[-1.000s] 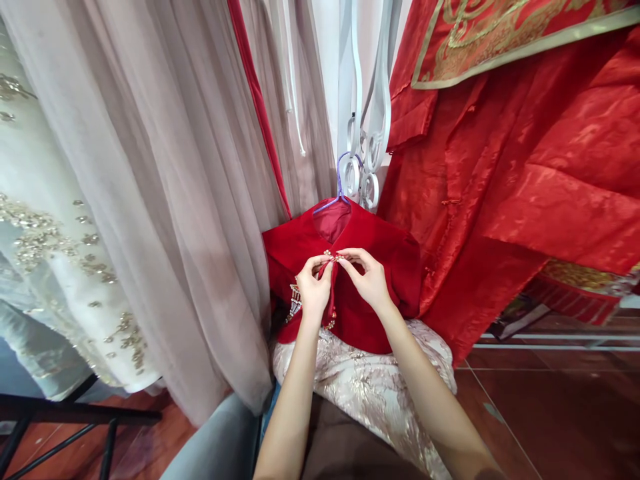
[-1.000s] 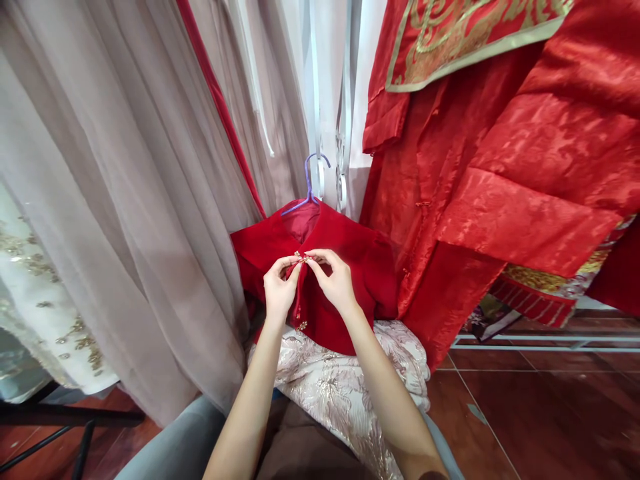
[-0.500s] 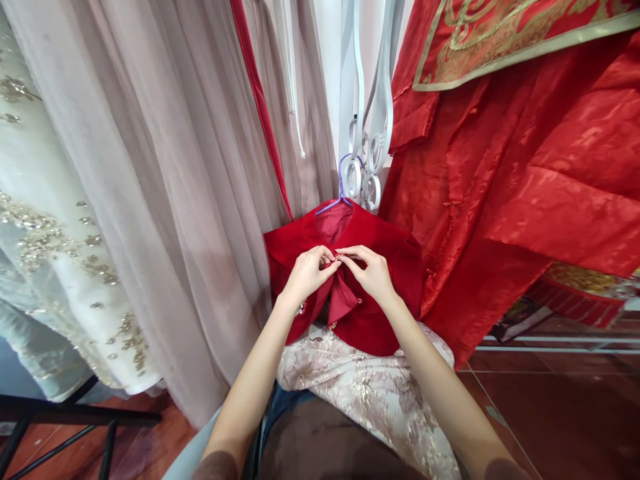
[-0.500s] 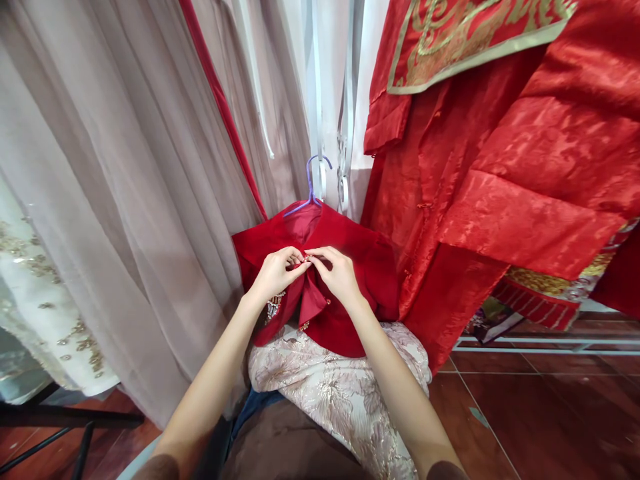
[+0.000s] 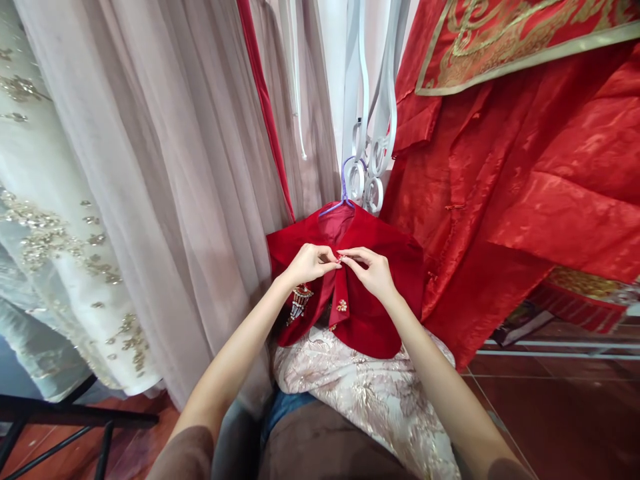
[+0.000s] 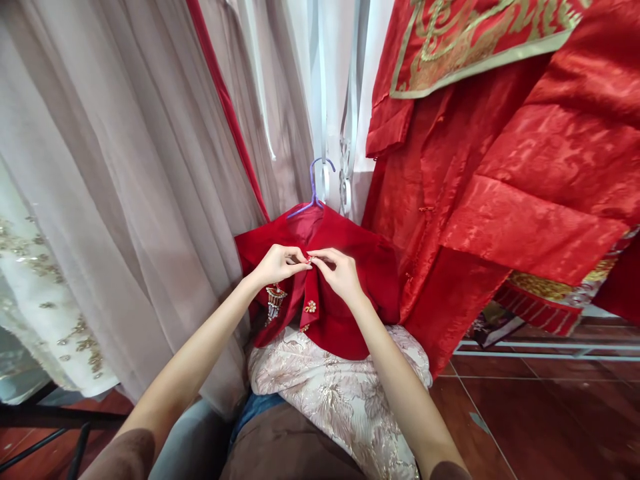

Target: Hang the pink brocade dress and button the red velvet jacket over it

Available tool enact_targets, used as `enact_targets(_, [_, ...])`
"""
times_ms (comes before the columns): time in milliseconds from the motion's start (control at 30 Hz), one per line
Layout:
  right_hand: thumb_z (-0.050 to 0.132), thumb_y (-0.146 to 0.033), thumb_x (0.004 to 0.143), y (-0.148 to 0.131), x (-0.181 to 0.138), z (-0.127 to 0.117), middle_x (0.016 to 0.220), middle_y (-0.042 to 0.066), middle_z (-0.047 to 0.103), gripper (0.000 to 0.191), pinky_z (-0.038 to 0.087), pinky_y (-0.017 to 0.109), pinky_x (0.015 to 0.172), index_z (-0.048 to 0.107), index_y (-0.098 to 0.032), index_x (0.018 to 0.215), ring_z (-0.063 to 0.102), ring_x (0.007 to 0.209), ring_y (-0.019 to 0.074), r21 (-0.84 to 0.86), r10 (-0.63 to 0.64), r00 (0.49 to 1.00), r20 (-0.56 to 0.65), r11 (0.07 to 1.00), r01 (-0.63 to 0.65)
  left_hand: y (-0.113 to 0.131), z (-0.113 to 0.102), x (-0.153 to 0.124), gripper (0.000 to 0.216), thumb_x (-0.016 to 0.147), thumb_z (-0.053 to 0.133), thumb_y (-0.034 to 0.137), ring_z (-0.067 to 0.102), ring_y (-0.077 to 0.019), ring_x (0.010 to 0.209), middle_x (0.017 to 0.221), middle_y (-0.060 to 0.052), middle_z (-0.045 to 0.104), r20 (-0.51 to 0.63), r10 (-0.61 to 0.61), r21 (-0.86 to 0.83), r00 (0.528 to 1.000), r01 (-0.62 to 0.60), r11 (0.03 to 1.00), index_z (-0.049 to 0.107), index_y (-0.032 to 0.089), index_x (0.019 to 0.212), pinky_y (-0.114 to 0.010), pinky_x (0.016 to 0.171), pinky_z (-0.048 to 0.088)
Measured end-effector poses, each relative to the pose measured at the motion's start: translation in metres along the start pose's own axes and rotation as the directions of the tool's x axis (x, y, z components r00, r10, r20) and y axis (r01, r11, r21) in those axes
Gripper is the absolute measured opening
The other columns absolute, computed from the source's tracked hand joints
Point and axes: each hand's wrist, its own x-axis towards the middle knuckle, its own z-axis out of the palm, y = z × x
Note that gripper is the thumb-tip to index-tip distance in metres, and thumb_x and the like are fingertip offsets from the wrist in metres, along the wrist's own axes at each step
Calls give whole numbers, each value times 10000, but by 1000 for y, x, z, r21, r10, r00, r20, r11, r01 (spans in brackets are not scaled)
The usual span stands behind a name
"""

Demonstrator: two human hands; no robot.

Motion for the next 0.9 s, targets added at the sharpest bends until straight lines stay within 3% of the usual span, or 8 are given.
enact_targets(200, [626, -336, 819, 3, 0, 2, 965, 49, 727, 206, 555, 348, 849, 722, -219, 958, 689, 892, 203, 66, 50, 999, 16, 997, -51, 0, -3, 3, 224, 707, 702, 342, 656, -163, 651, 715, -59, 701, 41, -14, -106, 999, 18, 994, 656, 123, 695, -251, 617, 501])
enact_targets(367, [629, -347, 814, 5, 1, 2, 984, 54, 728, 228, 551, 367, 872, 711, -216, 982, 693, 897, 205, 98, 93, 995, 46, 990, -97, 3, -6, 5, 178, 719, 678, 310, 646, -157, 673, 714, -42, 693, 89, 8, -41, 996, -5, 999, 661, 135, 692, -239, 617, 488])
enact_targets(567, [640, -335, 809, 5, 3, -2, 1007, 50, 718, 250, 549, 354, 881, 699, -217, 1021, 688, 898, 188, 103, 58, 993, 103, 992, -69, 3, -6, 7, 184, 715, 683, 319, 651, -152, 650, 679, -40, 693, 84, 4, -28, 996, -1, 1000, 652, 141, 681, -228, 602, 489])
enact_targets(900, [656, -342, 799, 2, 6, -4, 939, 43, 735, 220, 569, 352, 836, 711, -220, 974, 701, 850, 194, 48, 43, 995, 94, 998, -47, 12, -10, 2, 187, 694, 704, 323, 670, -156, 655, 717, -45, 699, 113, 34, 17, 993, -37, 999, 649, 149, 733, -234, 623, 525])
